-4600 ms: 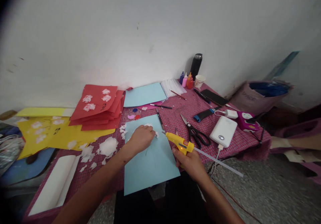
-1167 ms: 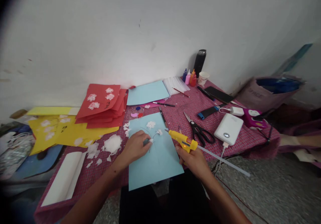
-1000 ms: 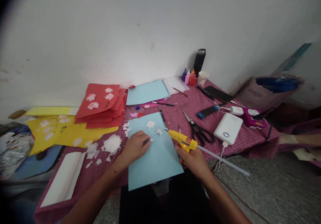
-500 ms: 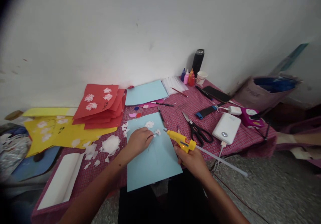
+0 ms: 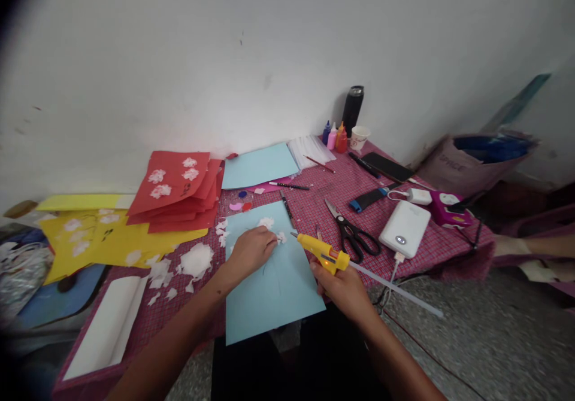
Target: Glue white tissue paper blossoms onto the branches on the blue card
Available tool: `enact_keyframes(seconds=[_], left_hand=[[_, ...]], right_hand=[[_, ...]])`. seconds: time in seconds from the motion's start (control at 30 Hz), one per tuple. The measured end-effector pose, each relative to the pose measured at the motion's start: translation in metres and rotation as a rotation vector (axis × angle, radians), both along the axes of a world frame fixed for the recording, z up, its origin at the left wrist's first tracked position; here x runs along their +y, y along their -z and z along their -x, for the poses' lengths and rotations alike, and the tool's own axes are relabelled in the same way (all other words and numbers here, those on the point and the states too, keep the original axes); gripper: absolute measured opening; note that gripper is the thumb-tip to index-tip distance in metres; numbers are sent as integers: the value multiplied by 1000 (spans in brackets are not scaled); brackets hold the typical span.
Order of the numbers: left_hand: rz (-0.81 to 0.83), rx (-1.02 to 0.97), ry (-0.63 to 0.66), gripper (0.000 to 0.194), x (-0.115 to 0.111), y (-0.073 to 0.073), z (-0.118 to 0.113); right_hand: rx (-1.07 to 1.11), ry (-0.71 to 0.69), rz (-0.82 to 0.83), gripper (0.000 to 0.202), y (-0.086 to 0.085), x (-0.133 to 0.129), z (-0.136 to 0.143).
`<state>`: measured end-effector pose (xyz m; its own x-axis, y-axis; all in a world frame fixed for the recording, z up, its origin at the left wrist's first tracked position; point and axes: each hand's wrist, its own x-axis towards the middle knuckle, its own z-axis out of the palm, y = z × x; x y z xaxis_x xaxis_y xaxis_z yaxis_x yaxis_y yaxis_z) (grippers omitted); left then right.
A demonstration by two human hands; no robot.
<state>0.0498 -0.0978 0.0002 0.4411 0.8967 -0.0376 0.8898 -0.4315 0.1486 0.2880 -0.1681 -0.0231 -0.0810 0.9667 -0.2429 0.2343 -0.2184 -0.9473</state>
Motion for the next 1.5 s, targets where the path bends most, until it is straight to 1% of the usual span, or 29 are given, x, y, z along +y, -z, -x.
enact_keyframes(seconds=[0.2,0.43,0.63,0.73,0.8,0.87,1.0,1.1,1.2,1.33,1.5], left_hand=[[4,-14,0,31,0,1,-1],[10,-24,-15,31,1,2,-2],[-21,-59,-31,24,-2,3,5],[-54,-93,-70,22,-10,0,16],[-72,-123,-98,21,-18,-3,29],[-88,-163,-120,21,-24,-6,48],[-150,-210,-233,20,-32,-11,92],[-175,-206,-273,22,-35,-12,114],[-160,-187,-240,24,-37,-10,119],[-126,-155,-152,26,-39,-8,112],[-89,-110,-121,26,-41,-8,107]], right_hand=[[-11,4,19,31,3,0,-1],[-3,-5,15,31,3,1,0],[-9,6,25,31,2,0,0],[-36,17,50,33,1,0,1],[-42,22,45,33,1,0,1],[-25,19,32,32,2,0,1],[9,57,40,32,6,0,1],[12,81,54,32,10,0,0],[12,69,46,33,13,1,-1],[17,39,38,36,16,1,-1],[41,41,54,37,15,1,-1]])
